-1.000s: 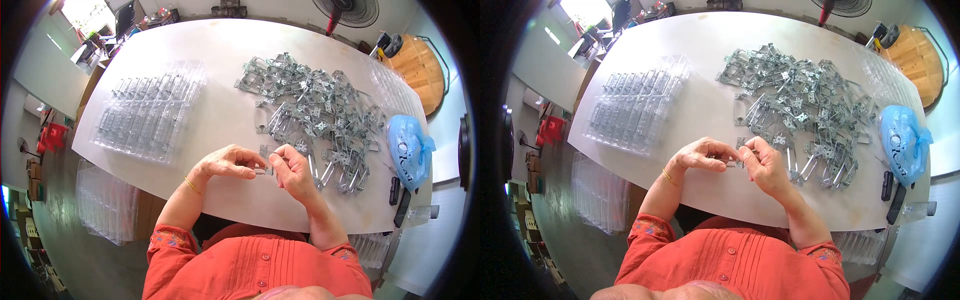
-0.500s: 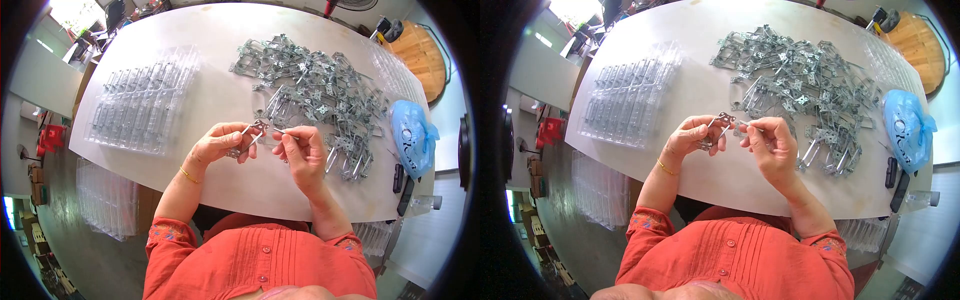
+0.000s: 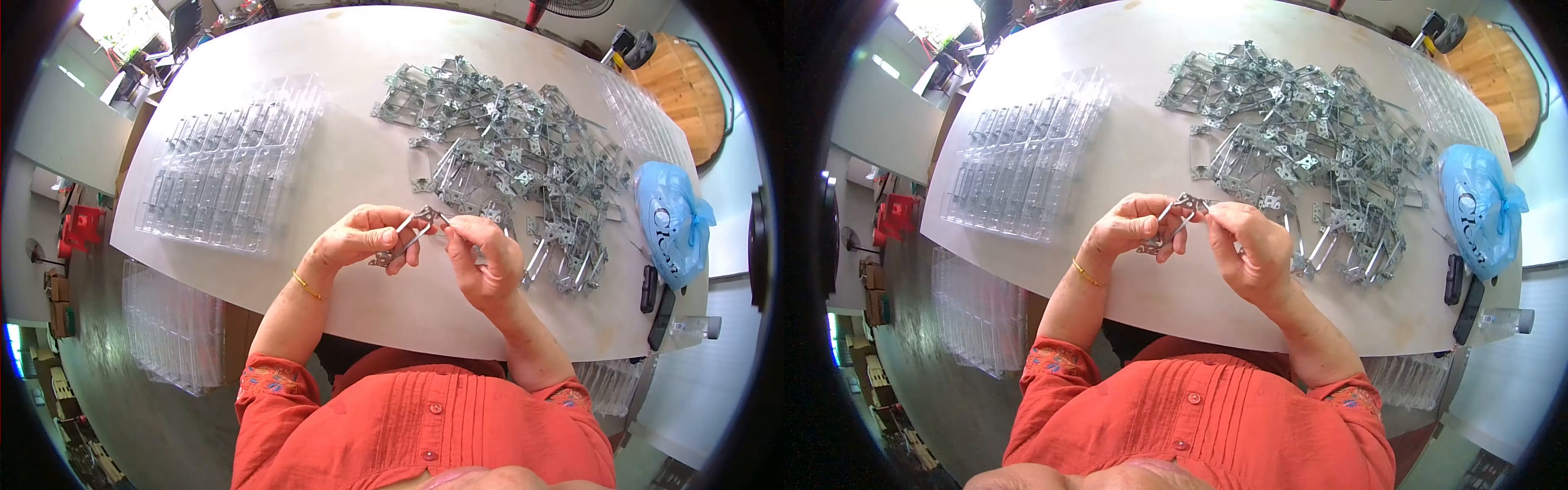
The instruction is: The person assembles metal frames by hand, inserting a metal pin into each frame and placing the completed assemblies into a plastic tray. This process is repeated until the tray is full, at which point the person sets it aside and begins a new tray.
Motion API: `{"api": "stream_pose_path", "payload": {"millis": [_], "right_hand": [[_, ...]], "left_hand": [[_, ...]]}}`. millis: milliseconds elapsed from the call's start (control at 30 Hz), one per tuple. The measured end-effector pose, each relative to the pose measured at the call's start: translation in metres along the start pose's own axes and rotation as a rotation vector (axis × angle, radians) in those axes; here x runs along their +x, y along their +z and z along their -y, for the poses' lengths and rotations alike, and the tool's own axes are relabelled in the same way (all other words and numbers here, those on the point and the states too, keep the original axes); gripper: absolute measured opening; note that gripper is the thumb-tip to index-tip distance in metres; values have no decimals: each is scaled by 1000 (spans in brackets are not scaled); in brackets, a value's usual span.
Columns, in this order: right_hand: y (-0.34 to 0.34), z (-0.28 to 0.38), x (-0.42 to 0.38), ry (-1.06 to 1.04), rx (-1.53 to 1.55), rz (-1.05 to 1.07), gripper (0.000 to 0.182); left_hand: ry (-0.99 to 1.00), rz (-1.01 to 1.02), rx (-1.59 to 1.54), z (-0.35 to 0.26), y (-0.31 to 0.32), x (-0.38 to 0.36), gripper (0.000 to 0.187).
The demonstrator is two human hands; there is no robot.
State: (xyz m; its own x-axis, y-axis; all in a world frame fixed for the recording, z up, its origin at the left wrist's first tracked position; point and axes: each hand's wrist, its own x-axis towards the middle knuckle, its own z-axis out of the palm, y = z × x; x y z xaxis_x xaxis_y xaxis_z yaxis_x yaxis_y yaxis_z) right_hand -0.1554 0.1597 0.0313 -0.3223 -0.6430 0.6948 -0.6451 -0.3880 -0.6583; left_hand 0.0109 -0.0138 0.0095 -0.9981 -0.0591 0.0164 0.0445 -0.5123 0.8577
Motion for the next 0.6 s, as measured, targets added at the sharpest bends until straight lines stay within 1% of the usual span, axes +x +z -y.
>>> {"api": "stream_pose_path", "payload": {"millis": [67,100,167,200,267,400,467,600], "right_hand": [[1,1,4,-139,-110,27,24],[2,1,4,-142,-111,25,24],[3,2,2,-66,-136,33,25],[3,4,3,-71,-135,33,25],[3,7,5,-2,-8,35,26],[1,-1,-1,-28,107,108,29],[0,1,3,-113,98,150,33],[-3,6,6,-75,146,186,34]], "left_hand": [[-16,16,27,-2,1,0,67],[-40,15,37,-5,5,0,68],[-73,1,31,-4,7,0,71],[-70,0,34,-4,6,0,71],[-81,47,21,-4,6,-1,62],[-111,107,12,-8,4,-4,63],[-108,134,-17,-8,3,-5,63],[-74,192,-81,-4,-2,-4,63]]}}
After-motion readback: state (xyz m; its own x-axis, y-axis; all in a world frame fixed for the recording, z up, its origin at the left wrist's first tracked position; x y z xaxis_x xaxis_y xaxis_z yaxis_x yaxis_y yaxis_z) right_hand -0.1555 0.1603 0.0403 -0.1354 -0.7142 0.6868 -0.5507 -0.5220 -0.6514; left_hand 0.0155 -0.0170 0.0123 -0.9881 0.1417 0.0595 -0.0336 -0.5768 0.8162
